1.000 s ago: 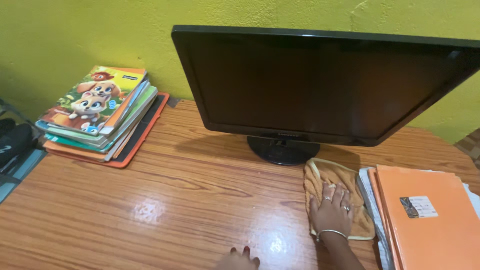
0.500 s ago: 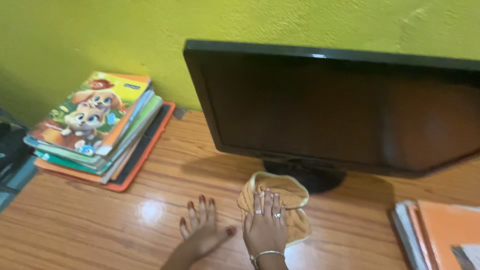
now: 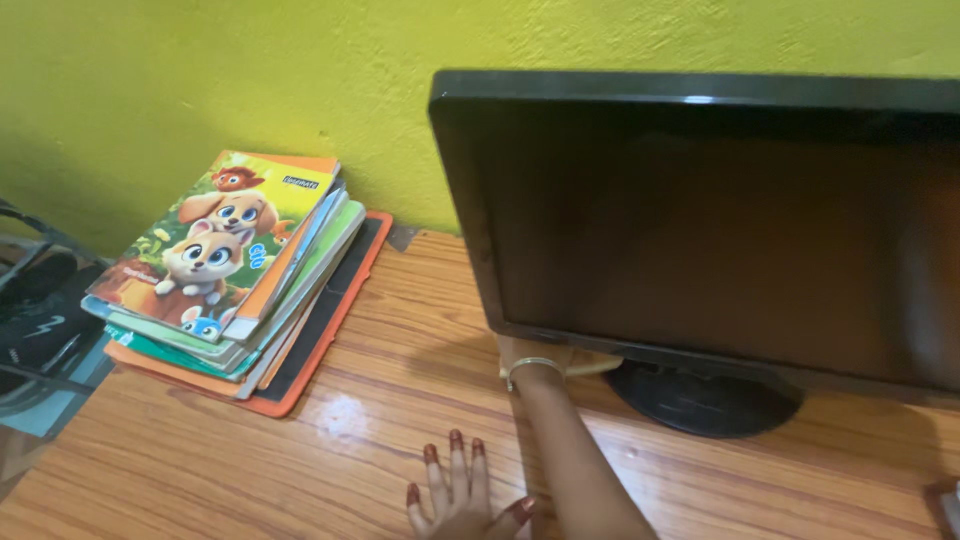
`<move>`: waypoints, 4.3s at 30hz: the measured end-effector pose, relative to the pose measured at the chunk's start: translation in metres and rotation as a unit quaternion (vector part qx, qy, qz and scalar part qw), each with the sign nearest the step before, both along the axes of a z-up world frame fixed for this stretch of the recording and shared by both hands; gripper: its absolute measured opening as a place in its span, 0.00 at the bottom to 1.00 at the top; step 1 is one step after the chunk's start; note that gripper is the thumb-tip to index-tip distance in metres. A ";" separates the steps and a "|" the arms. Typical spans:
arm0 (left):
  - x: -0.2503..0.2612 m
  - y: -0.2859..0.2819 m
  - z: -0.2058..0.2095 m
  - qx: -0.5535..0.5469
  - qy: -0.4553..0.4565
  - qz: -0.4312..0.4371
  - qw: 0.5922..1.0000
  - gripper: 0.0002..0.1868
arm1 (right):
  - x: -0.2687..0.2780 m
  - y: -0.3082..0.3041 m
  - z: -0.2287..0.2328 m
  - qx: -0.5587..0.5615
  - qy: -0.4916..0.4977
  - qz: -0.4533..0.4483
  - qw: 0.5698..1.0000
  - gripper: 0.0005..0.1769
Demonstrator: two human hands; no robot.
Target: The person wipes a wooden desk, a computer monitor, and several books using a cloth. They move items aside to reach the work surface, wipe different parts of the monitor, and handle each book individually.
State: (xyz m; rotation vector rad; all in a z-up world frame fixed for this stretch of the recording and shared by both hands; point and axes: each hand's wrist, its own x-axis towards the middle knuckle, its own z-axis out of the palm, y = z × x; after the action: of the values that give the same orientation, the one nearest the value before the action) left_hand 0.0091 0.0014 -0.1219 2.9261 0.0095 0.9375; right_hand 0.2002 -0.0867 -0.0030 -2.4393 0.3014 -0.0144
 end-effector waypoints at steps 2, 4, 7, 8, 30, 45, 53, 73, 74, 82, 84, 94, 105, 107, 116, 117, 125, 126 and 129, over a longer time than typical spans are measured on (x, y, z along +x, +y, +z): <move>-0.007 0.000 -0.029 0.025 0.044 0.038 0.998 0.52 | 0.017 0.013 -0.012 -0.002 -0.103 0.035 0.994 0.36; -0.010 -0.003 -0.048 0.068 0.013 0.087 0.994 0.38 | 0.038 0.037 -0.019 -0.057 -0.146 0.078 0.985 0.36; -0.003 -0.008 -0.054 0.135 -0.098 0.151 0.974 0.22 | 0.056 0.078 -0.021 -0.141 -0.190 0.144 0.961 0.37; -0.001 -0.008 -0.053 0.140 -0.098 0.155 0.973 0.20 | 0.058 0.090 -0.020 -0.168 -0.205 0.168 0.950 0.38; -0.010 0.002 0.122 -0.180 0.562 -0.036 0.806 0.71 | -0.018 -0.012 0.014 -0.098 0.026 0.024 0.995 0.36; -0.103 0.124 0.058 -0.301 0.093 0.126 0.941 0.34 | -0.155 0.149 -0.033 -0.152 -0.244 0.405 0.868 0.43; -0.126 0.132 0.120 -0.354 0.089 0.086 0.927 0.34 | -0.323 0.102 -0.035 -0.158 -0.199 0.529 0.810 0.34; -0.165 0.042 0.159 -0.382 0.230 -0.039 0.894 0.34 | -0.397 0.048 0.016 -0.067 -0.071 0.388 0.916 0.43; -0.166 0.034 0.156 -0.378 0.240 -0.041 0.893 0.35 | -0.406 0.041 0.018 -0.062 -0.036 0.409 0.910 0.40; -0.199 -0.055 0.130 -0.330 0.359 -0.104 0.867 0.38 | -0.479 -0.106 0.003 -0.120 -0.050 0.442 0.887 0.39; -0.203 -0.080 0.129 -0.317 0.367 -0.135 0.864 0.38 | -0.484 -0.153 0.002 -0.156 -0.033 0.410 0.898 0.39; -0.236 -0.163 0.117 -0.218 0.409 -0.222 0.858 0.40 | -0.500 -0.299 0.006 -0.243 0.031 0.002 0.970 0.41; -0.239 -0.188 0.117 -0.180 0.424 -0.205 0.864 0.40 | -0.480 -0.215 0.011 -0.199 0.002 0.180 0.963 0.46; -0.237 -0.189 0.118 -0.175 0.417 -0.212 0.866 0.40 | -0.466 -0.222 0.006 -0.194 0.004 0.214 0.957 0.45; -0.222 -0.199 0.136 -0.105 0.505 -0.190 0.835 0.37 | -0.446 -0.237 -0.012 -0.186 -0.018 0.192 0.964 0.35; -0.219 -0.200 0.138 -0.103 0.511 -0.186 0.833 0.37 | -0.446 -0.235 -0.011 -0.182 -0.018 0.193 0.964 0.35; -0.219 -0.179 0.118 -0.189 0.452 -0.243 0.837 0.38 | -0.438 -0.258 -0.002 -0.177 -0.023 0.176 0.968 0.37; -0.222 -0.174 0.113 -0.195 0.423 -0.262 0.846 0.39 | -0.437 -0.265 -0.001 -0.169 -0.012 0.135 0.976 0.37; -0.229 -0.162 0.106 -0.154 0.400 -0.281 0.859 0.41 | -0.440 -0.282 0.001 -0.168 0.006 0.036 0.985 0.37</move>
State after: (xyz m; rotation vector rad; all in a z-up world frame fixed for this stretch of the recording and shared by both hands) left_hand -0.2202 -0.1608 -0.0162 2.5312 -0.5514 -0.3490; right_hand -0.2401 -0.3686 -0.0022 -2.7850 0.2302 -0.0197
